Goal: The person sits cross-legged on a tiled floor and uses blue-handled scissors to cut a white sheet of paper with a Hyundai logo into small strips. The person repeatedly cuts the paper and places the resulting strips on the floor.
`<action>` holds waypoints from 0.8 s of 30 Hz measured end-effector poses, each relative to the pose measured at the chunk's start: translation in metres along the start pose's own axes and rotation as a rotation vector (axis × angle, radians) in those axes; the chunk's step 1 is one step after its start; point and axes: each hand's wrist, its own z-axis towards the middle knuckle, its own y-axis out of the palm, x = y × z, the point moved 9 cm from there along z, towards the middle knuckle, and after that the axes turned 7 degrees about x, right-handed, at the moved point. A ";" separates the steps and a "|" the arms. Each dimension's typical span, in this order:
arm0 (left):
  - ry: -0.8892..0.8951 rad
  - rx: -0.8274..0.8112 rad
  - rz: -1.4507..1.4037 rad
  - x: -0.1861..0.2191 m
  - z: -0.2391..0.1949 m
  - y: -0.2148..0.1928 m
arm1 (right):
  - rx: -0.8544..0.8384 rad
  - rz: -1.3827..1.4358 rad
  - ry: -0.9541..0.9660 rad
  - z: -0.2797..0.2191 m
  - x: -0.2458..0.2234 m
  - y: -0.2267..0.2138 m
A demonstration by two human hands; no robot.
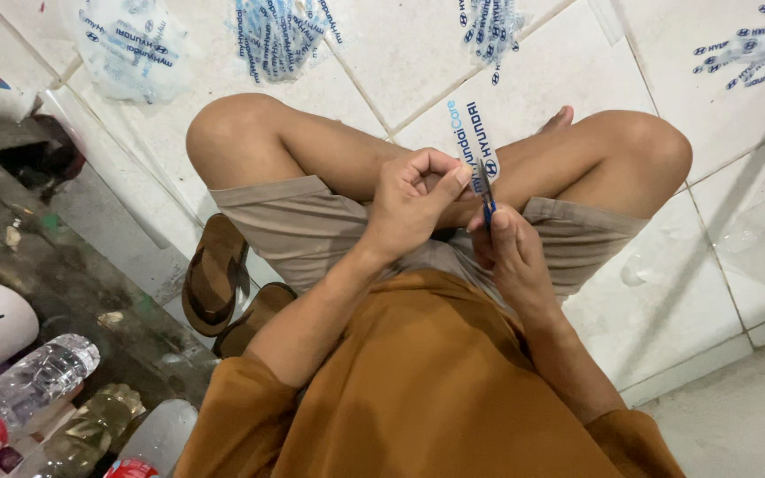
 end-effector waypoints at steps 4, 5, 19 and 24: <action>0.011 -0.009 0.030 0.000 0.002 -0.002 | 0.010 0.004 0.006 0.001 -0.001 0.001; 0.001 -0.011 0.016 -0.001 0.002 -0.002 | 0.010 -0.002 0.012 0.001 -0.001 0.001; -0.050 -0.117 0.023 0.001 -0.008 0.001 | 0.073 0.053 0.089 0.008 0.008 -0.001; 0.039 -0.182 0.145 0.011 -0.007 -0.006 | 0.024 0.009 0.103 0.010 0.010 0.002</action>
